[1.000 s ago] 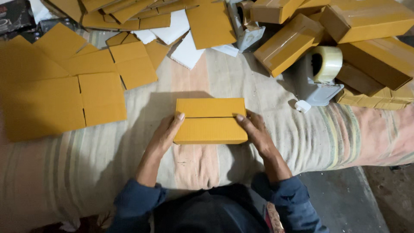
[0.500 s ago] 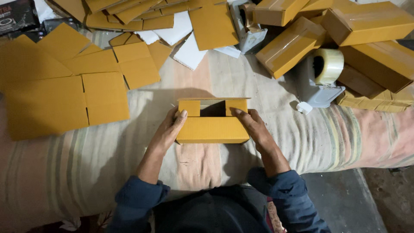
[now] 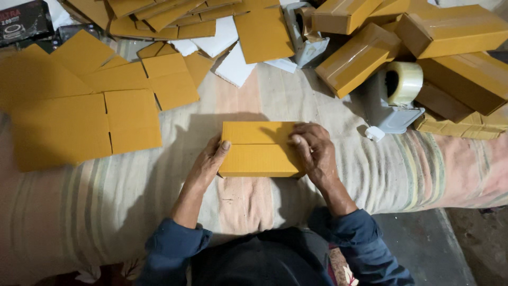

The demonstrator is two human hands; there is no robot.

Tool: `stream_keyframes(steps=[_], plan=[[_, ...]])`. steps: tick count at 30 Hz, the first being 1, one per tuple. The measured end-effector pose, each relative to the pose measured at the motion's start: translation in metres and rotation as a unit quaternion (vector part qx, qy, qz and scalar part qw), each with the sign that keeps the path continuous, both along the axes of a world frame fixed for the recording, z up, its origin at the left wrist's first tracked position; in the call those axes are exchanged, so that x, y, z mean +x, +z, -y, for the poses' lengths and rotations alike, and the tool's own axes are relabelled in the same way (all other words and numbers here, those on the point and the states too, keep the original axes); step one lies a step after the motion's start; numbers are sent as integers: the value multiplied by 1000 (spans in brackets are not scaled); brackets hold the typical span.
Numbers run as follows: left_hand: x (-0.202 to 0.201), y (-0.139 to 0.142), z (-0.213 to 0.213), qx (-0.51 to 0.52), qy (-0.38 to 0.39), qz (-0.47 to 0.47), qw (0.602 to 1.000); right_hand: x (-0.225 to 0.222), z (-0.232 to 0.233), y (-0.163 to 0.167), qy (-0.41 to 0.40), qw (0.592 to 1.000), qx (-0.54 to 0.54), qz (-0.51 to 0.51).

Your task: The person folds flat yellow cardboard boxes into open rectangular boxes by hand, pressing the sides and creases to shape each one, then stacks the finished boxes on the padded work surface. They repeat the folding cycle with new flat blanks and set completed boxes aside in a pile.

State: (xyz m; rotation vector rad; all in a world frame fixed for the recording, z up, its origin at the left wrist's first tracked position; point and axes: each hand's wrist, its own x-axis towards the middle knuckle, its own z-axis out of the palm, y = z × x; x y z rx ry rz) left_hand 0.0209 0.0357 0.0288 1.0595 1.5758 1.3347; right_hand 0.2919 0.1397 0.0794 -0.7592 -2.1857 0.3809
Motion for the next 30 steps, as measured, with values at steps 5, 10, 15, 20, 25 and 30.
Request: stream_keyframes(steps=[5, 10, 15, 20, 25, 30], plan=[[0, -3, -7, -59, -14, 55, 997, -9, 12, -3, -131, 983, -102, -73], [-6, 0, -15, -58, -46, 97, 993, -13, 13, 7, -97, 866, -458, -174], [-11, 3, 1, -52, -70, 40, 995, -1, 19, 2, 1, 837, -504, -214], [-4, -3, 37, 66, -125, 49, 989, 22, 31, -18, 72, 850, -498, -157], [4, -6, 62, 196, -116, -157, 961, 38, 40, -37, 137, 932, -319, -101], [-13, -7, 49, 325, -42, -431, 841, 48, -5, -45, 155, 987, 32, 3]])
